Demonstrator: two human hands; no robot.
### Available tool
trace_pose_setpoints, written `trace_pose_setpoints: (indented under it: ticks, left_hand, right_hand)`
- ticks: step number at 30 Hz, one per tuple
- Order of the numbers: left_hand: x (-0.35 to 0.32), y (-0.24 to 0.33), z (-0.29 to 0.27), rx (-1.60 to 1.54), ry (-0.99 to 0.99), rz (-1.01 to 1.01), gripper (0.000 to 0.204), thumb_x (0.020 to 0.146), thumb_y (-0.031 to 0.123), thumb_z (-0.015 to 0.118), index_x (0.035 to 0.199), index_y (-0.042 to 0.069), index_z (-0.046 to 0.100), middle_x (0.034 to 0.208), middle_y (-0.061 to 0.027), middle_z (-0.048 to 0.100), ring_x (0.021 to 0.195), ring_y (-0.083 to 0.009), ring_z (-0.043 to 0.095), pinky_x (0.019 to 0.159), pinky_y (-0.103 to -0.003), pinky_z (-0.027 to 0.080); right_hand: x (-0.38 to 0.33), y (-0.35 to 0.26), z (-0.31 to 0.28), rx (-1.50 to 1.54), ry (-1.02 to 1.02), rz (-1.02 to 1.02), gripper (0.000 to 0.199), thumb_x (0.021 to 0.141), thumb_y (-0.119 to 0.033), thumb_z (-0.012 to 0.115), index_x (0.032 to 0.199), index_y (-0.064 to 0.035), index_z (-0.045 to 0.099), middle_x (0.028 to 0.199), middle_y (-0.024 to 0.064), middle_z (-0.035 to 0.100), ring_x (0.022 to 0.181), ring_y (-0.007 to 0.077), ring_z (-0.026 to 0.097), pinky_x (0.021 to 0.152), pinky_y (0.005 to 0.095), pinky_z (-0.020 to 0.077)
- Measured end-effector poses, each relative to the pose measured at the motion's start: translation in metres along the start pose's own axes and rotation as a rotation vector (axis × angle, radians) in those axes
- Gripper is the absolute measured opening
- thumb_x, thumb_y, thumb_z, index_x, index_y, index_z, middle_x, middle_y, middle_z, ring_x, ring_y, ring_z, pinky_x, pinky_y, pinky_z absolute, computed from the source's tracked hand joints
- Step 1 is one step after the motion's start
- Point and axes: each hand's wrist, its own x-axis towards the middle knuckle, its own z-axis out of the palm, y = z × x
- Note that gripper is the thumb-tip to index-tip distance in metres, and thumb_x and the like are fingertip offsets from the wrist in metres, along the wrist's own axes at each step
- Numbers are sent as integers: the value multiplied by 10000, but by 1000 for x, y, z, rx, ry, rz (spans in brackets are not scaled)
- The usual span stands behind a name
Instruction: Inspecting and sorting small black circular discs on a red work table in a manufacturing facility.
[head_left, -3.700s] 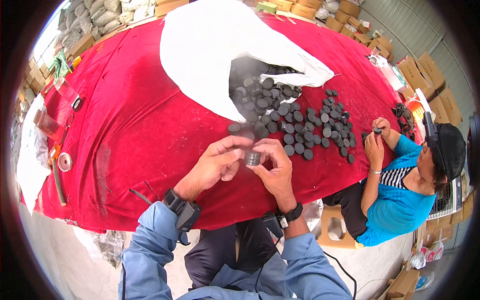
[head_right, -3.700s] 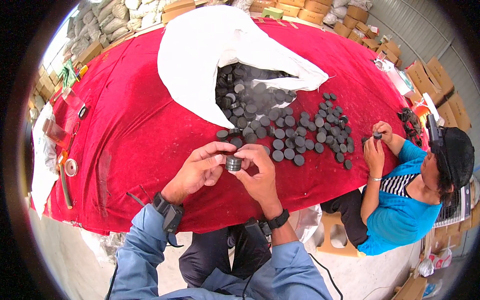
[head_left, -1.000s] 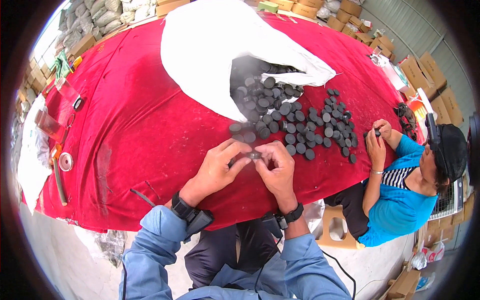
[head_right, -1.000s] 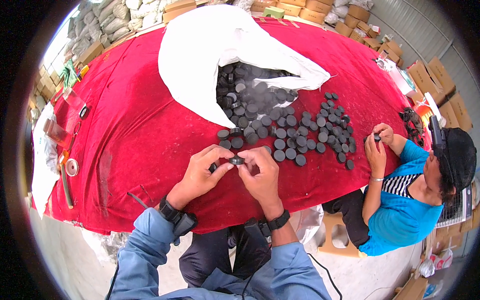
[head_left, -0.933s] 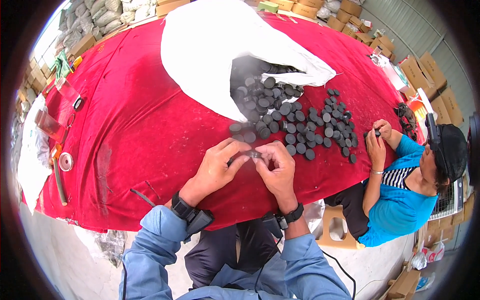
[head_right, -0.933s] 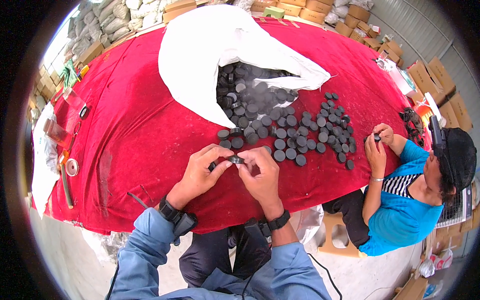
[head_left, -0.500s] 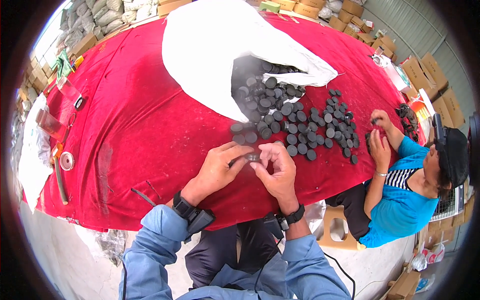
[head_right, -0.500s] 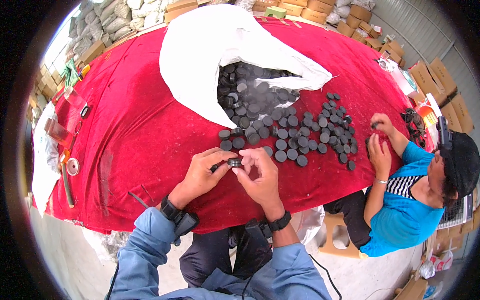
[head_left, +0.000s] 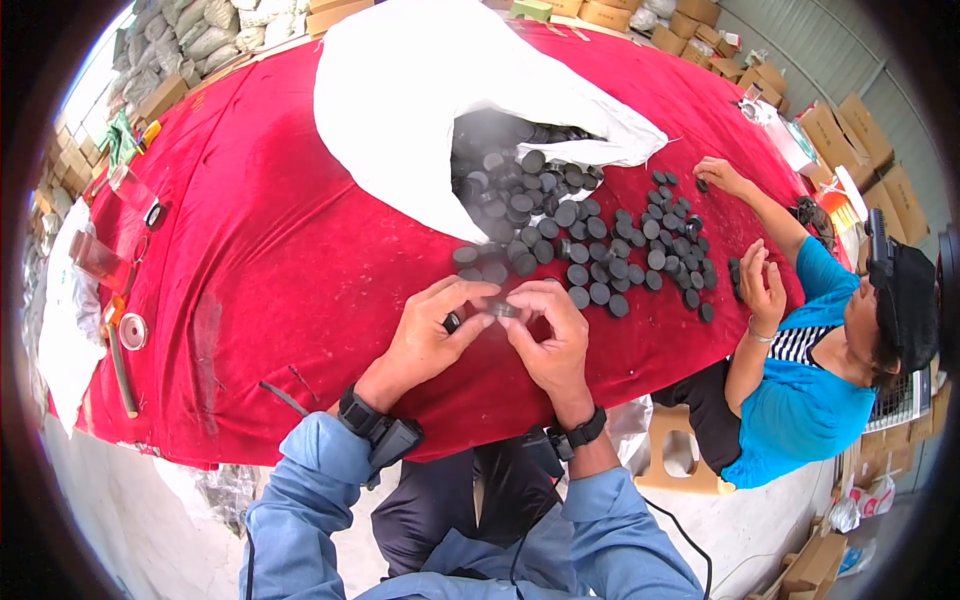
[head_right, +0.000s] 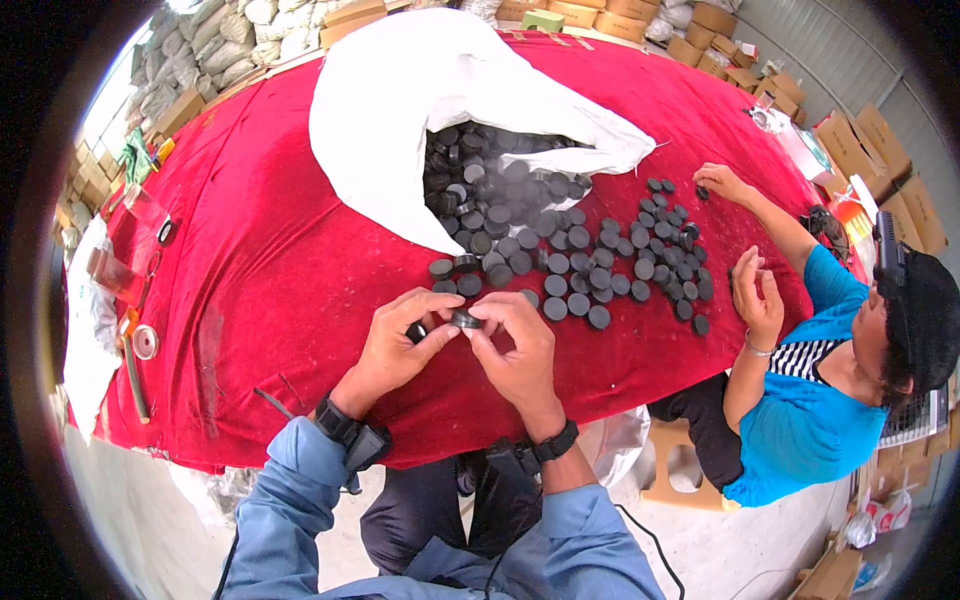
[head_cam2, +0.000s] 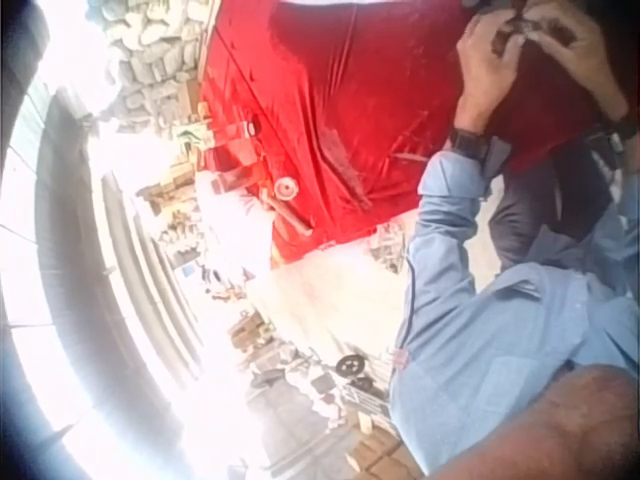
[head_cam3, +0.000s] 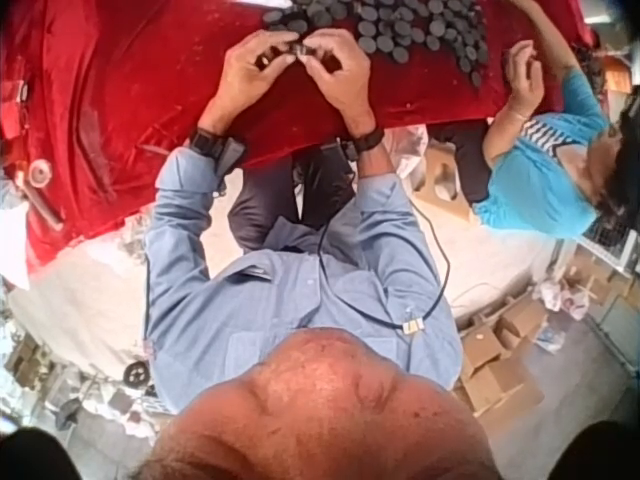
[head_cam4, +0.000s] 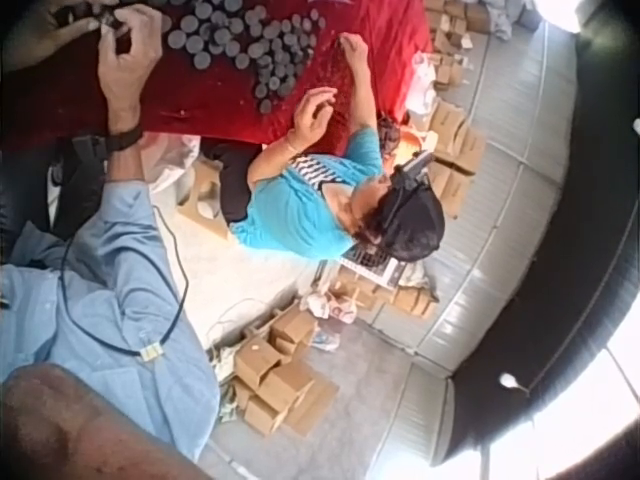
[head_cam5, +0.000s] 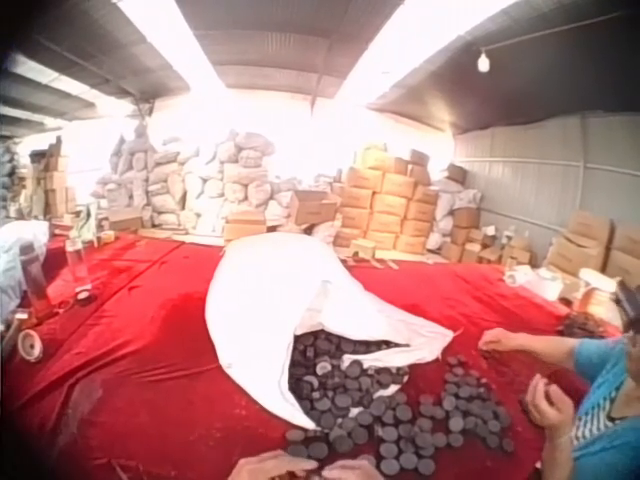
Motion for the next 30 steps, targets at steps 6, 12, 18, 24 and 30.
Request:
trace_pose_setpoints:
  ticks: [6, 12, 18, 24, 30]
  left_hand:
    - [0, -6, 0, 83, 66, 136, 267, 807, -28, 741, 1059, 55, 710, 974, -99, 671, 760, -168, 640, 658, -289, 517]
    - [0, -11, 0, 87, 43, 155, 235, 812, -29, 737, 1033, 47, 708, 954, -101, 665, 825, -207, 664, 670, -303, 523]
    - [-1, -11, 0, 87, 53, 163, 227, 813, -23, 741, 1027, 47, 704, 927, -87, 656, 747, -171, 632, 649, -285, 509]
    - [-3, -12, 1, -110, 30, -33, 250, 843, 8, 745, 1082, 24, 676, 944, -37, 671, 720, -74, 579, 628, -238, 482]
    - [-1, -5, -1, -482, -123, -358, 219, 926, 129, 711, 1109, 15, 670, 900, 7, 679, 731, -26, 556, 586, -183, 435]
  right_hand:
    - [0, 2, 1, -88, -28, -2, 266, 738, 87, 719, 969, -31, 662, 950, 80, 650, 689, 139, 581, 615, 271, 484]
    - [-1, 2, 0, -98, -41, -17, 244, 740, 66, 734, 959, -21, 670, 917, 81, 655, 694, 157, 600, 615, 281, 491]
    - [-3, 2, -1, -104, -69, 42, 234, 745, 51, 741, 957, -14, 668, 896, 87, 657, 698, 158, 615, 621, 283, 492]
    - [-3, 5, 2, 61, -23, 119, 250, 745, 62, 733, 967, -20, 654, 913, 86, 664, 728, 171, 626, 689, 286, 506]
    - [-4, 13, 2, 44, 34, -13, 253, 747, 89, 728, 915, -31, 583, 965, 91, 656, 863, 162, 621, 763, 272, 493]
